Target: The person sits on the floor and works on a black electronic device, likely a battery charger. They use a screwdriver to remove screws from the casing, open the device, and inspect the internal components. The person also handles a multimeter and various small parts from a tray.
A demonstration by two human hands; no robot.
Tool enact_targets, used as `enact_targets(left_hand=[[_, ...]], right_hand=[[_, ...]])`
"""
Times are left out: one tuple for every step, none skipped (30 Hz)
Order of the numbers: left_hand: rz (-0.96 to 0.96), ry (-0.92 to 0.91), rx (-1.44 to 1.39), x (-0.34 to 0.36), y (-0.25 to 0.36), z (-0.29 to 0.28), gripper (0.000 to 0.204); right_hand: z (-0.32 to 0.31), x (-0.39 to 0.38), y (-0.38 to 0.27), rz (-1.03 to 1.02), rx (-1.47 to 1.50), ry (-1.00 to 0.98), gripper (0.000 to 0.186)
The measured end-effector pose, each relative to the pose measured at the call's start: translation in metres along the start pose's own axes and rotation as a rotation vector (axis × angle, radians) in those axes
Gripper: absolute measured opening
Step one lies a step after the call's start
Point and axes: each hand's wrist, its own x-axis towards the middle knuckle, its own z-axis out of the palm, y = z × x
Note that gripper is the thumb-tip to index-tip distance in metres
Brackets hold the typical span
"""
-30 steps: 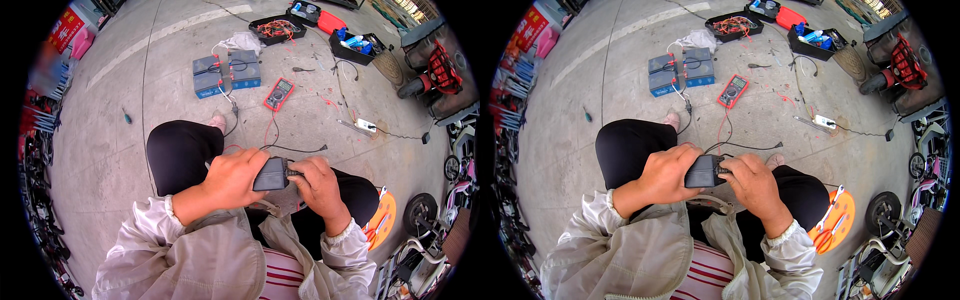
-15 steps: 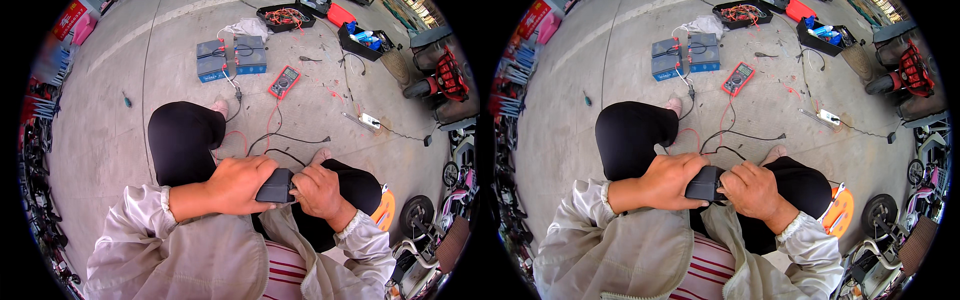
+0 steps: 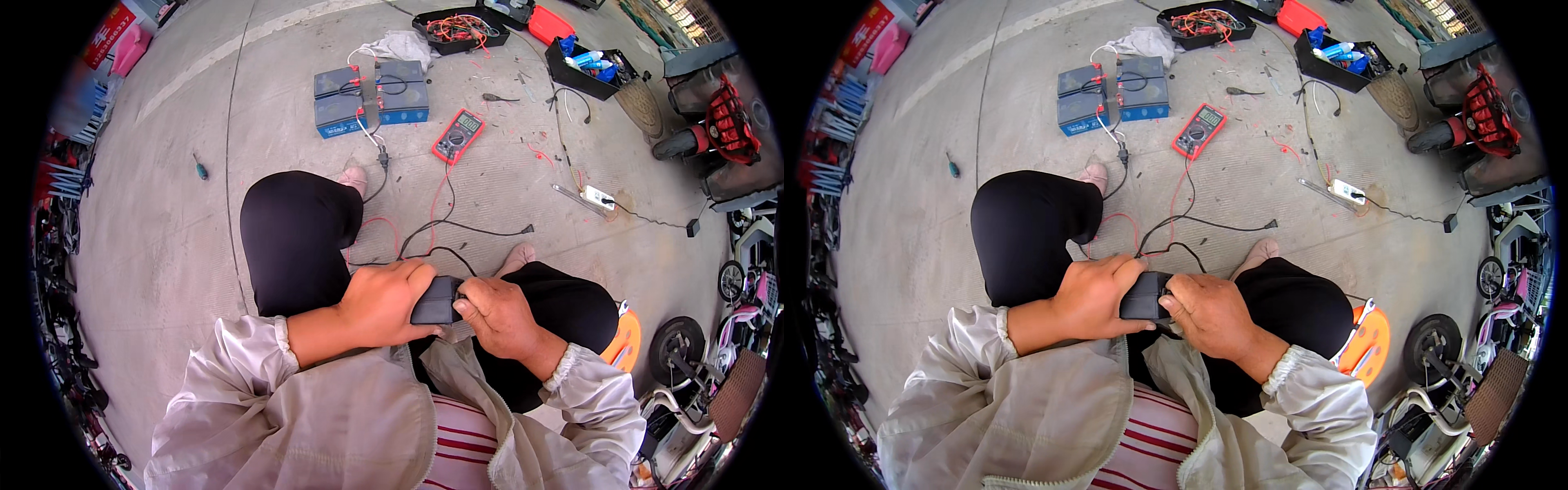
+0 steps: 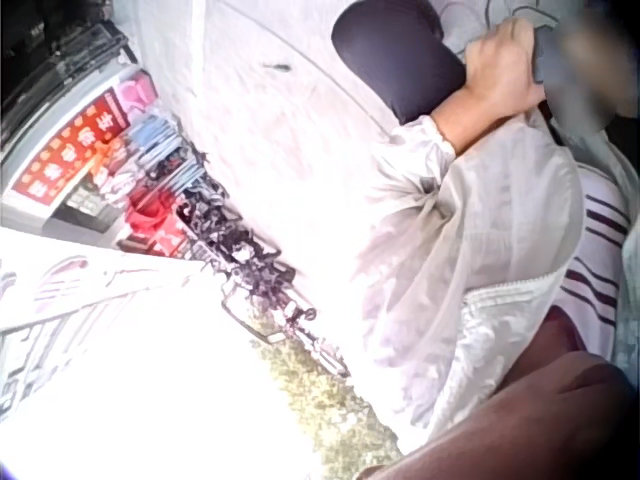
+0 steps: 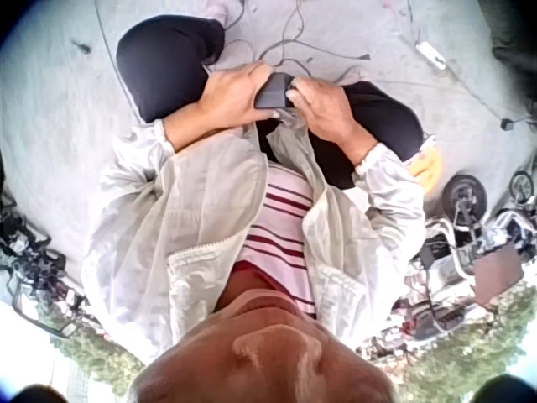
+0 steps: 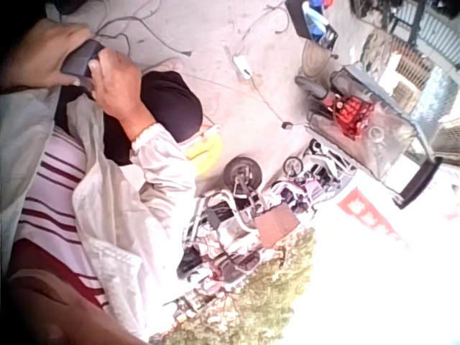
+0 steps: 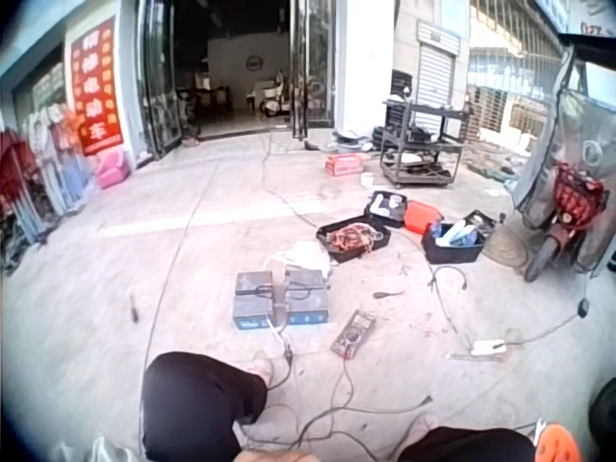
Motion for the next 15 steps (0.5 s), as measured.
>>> enact_targets(left_hand=[[0.0,0.028,-0.003,0.0,0.0,0.001,0.074],[0.002,0.028,0.002,0.003,-0.001,0.0,0.074],[-0.008,0.022,0.008,0.002,-0.001,0.0,0.074],[-0.019,0.017,0.015,0.001,-0.002,0.0,0.074],[0.003,0.027,0.02,0.001,-0.004,0.0,0.069],[0.03,0.046,0.026,0.004,-0.006,0.0,0.065],[0.058,0.065,0.032,0.006,-0.008,0.001,0.061],[0.065,0.085,0.03,0.005,-0.009,0.002,0.06],[0.071,0.104,0.027,0.004,-0.01,0.002,0.059],[0.077,0.123,0.024,0.005,-0.011,0.001,0.058],[0.085,0.136,0.026,0.006,-0.011,-0.002,0.058],[0.089,0.147,0.024,0.007,-0.01,-0.006,0.058],[0.093,0.158,0.021,0.009,-0.009,-0.011,0.057],[0.089,0.144,0.02,0.011,-0.007,-0.015,0.06],[0.085,0.126,0.02,0.012,-0.006,-0.019,0.063]], right_hand=[[0.0,0.001,0.001,-0.004,-0.006,0.007,0.02],[-0.001,0.002,0.001,-0.008,-0.011,0.014,0.02],[-0.001,0.004,-0.002,0.004,0.003,0.014,0.021],[0.0,0.004,-0.002,0.038,0.035,0.003,0.021],[0.001,0.004,-0.002,0.071,0.067,-0.009,0.021],[-0.001,0.005,-0.003,0.102,0.089,-0.019,0.022],[0.001,0.004,-0.002,0.098,0.073,-0.033,0.022],[0.006,0.001,0.001,0.093,0.056,-0.046,0.022],[0.007,0.003,0.001,0.089,0.04,-0.061,0.022],[0.004,0.003,-0.001,0.058,-0.016,-0.025,0.021],[-0.002,0.004,-0.006,0.026,-0.073,0.01,0.022],[-0.005,0.004,-0.008,-0.003,-0.127,0.04,0.024],[-0.007,0.003,-0.007,-0.04,-0.186,0.084,0.026],[-0.01,0.001,-0.004,-0.078,-0.244,0.128,0.028],[-0.01,0.0,-0.002,-0.114,-0.298,0.174,0.03]])
